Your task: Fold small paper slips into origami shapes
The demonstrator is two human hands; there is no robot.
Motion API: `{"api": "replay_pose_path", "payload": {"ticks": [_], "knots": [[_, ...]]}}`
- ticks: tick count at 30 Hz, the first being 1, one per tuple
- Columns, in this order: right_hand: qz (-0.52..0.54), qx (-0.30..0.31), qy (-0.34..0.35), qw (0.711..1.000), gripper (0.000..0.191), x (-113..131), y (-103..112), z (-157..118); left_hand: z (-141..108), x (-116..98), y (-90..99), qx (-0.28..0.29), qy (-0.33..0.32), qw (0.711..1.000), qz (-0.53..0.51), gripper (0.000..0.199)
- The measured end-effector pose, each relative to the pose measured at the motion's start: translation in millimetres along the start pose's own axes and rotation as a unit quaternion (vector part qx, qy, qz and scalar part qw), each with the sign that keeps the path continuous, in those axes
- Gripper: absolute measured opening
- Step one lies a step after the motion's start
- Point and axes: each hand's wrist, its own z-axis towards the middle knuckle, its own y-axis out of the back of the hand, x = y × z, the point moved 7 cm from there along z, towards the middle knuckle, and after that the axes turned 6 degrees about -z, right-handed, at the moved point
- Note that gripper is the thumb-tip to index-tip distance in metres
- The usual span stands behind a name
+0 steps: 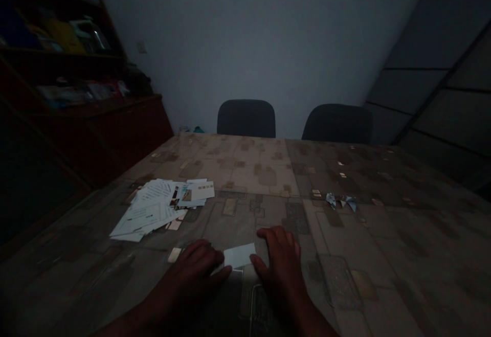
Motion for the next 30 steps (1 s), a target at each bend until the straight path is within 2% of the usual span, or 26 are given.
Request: {"api": "replay_pose_path", "payload": {"ticks": [3, 7, 10, 13, 15, 19, 23, 25, 27, 30], "knots": [[0.004, -0.03, -0.009, 1.0, 0.033, 0, 5, -1, -8, 11, 1.8, -0.003, 0.047, 0.999, 0.008, 0.008], [0.019, -0.041, 0.014, 0.999, 0.036, 17, 4, -5, -11, 4, 0.0, 0.003, -0.025, 0.999, 0.026, 0.008], [0.022, -0.035, 0.03, 0.999, 0.042, 26, 3, -6, -9, 2, 1.3, -0.009, -0.02, 1.0, 0.018, 0.008], [0.016, -0.016, 0.015, 1.0, 0.039, 19, 2, -4, -8, 5, 1.9, -0.015, 0.005, 1.0, 0.012, 0.008], [0.013, 0.008, 0.009, 1.0, 0.038, 12, 0, -2, -8, 5, 0.7, -0.018, 0.0, 1.0, 0.015, 0.007], [0.016, 0.026, 0.004, 1.0, 0.029, 7, 0, 1, -13, 9, -1.3, -0.048, -0.03, 0.998, 0.031, 0.007], [0.032, 0.001, 0.005, 0.999, 0.018, 17, 5, 2, -17, 4, 0.3, -0.061, -0.093, 0.993, 0.031, 0.02], [0.068, -0.004, 0.023, 0.997, 0.013, 25, 7, 3, -18, 3, 4.0, -0.056, -0.104, 0.993, 0.004, 0.026], [0.135, -0.005, 0.044, 0.99, 0.009, 32, 11, 5, -17, 10, 8.2, -0.049, -0.063, 0.996, -0.047, 0.03], [0.248, -0.021, 0.043, 0.968, 0.008, 36, 21, 6, -11, 25, 14.3, -0.074, 0.06, 0.983, -0.155, 0.049]]}}
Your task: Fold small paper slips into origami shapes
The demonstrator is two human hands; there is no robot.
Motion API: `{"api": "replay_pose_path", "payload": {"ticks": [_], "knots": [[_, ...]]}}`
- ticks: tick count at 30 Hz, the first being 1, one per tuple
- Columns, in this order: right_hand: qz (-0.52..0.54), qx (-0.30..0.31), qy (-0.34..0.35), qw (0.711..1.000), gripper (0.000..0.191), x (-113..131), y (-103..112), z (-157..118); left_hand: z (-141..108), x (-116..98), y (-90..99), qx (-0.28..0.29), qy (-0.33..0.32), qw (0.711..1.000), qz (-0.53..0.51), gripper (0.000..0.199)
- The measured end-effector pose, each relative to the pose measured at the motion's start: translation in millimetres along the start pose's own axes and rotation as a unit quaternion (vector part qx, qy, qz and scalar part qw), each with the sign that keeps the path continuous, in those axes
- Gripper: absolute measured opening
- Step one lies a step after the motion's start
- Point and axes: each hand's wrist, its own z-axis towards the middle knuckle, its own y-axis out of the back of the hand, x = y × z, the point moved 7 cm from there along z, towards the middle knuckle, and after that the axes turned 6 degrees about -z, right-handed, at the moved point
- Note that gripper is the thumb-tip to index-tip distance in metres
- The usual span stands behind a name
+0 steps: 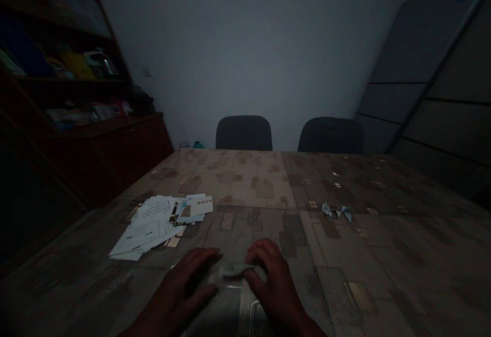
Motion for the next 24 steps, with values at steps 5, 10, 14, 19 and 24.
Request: {"api": "replay_pose_path", "payload": {"ticks": [5, 10, 14, 19, 24], "knots": [[0.056, -0.027, 0.053, 0.997, 0.014, 19, 13, 0, 22, -8, -3.9, -0.05, 0.107, 0.981, -0.151, 0.032], [0.039, -0.035, 0.054, 0.997, 0.011, 21, 22, -1, 35, -41, 4.3, -0.098, 0.0, 0.988, -0.118, 0.018], [0.027, -0.021, 0.012, 0.999, 0.007, 14, 24, -1, 33, -45, 4.7, -0.085, -0.055, 0.987, -0.126, 0.014], [0.036, -0.03, -0.043, 0.998, 0.01, -2, 20, -3, 31, -34, -0.6, -0.082, -0.031, 0.989, -0.122, 0.014], [0.041, -0.021, 0.012, 0.999, 0.008, 2, 14, -5, 29, -31, -5.5, -0.069, -0.019, 0.992, -0.108, 0.014]]}}
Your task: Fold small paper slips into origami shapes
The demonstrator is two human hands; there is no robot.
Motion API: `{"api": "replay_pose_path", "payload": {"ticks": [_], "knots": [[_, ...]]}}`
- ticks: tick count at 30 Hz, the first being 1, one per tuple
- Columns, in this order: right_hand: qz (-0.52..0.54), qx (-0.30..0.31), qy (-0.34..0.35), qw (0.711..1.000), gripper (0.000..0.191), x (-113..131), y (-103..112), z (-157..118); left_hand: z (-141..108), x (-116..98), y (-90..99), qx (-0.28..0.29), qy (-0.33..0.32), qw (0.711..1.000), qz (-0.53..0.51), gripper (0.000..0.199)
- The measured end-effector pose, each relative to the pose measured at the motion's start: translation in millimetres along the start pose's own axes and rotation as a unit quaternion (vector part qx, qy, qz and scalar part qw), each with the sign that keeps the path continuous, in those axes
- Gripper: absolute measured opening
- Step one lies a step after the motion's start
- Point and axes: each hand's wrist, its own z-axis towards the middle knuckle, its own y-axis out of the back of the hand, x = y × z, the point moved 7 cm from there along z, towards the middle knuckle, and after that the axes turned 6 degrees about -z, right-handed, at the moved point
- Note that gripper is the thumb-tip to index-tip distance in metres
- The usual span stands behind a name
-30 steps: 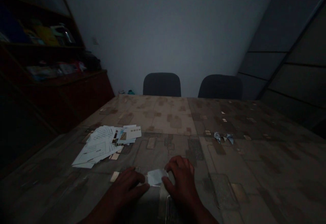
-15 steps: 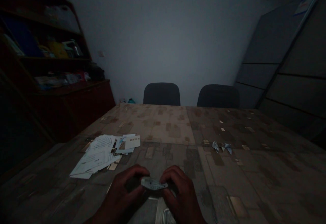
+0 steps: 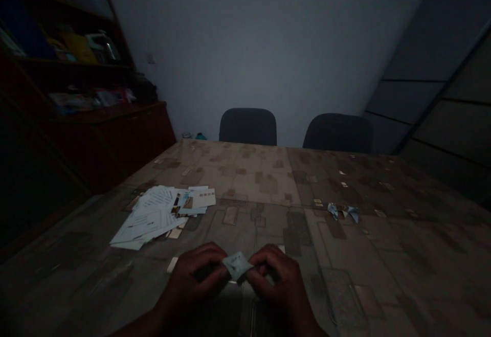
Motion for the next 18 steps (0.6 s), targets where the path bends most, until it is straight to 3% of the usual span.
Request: {"api": "replay_pose_path", "payload": {"ticks": [6, 18], "knots": [[-0.016, 0.004, 0.054, 0.998, 0.01, 12, 1, 1, -4, -4, -2.3, 0.006, -0.036, 0.998, 0.055, 0.014], [-0.067, 0.026, 0.117, 0.991, 0.018, 29, -3, -2, -6, -13, 0.4, -0.001, -0.093, 0.995, 0.035, 0.019]]}}
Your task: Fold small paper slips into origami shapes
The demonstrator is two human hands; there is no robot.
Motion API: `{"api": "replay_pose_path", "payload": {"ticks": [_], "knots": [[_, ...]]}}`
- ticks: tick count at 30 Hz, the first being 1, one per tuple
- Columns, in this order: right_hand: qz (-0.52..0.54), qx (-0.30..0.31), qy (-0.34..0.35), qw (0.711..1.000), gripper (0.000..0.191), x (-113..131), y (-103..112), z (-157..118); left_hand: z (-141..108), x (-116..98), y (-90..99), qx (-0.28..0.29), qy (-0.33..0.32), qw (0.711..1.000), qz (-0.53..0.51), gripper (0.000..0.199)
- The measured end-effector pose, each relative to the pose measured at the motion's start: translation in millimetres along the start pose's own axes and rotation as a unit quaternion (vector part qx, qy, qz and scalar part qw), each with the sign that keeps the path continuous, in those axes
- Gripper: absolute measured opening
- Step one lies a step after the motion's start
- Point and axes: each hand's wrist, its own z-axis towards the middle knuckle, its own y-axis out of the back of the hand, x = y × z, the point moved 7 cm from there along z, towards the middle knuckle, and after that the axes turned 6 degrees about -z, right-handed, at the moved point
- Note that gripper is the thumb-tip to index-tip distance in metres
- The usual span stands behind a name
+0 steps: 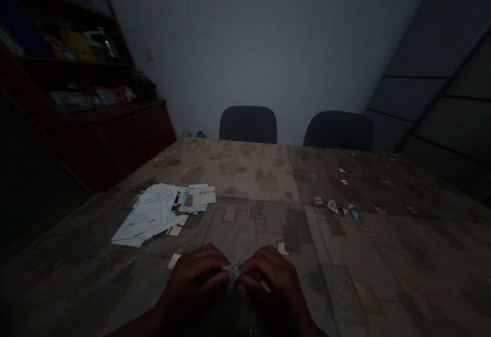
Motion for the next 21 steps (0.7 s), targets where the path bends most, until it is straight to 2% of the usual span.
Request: {"api": "replay_pose_path", "payload": {"ticks": [6, 13, 18, 21], "knots": [[-0.011, -0.005, 0.013, 1.0, 0.031, -1, -4, -2, 0, -1, -4.2, 0.019, 0.019, 1.0, -0.009, 0.023], [-0.043, -0.026, 0.011, 0.999, 0.025, -1, -7, -6, -3, 5, -9.7, 0.027, 0.03, 0.999, -0.021, 0.026], [-0.027, -0.037, -0.041, 0.998, 0.005, -5, -5, -9, -5, 3, -12.4, 0.054, 0.059, 0.995, -0.065, 0.029], [-0.033, -0.03, -0.077, 0.996, 0.011, -12, -6, -10, -4, -1, -14.1, 0.07, 0.048, 0.994, -0.068, 0.023]]}}
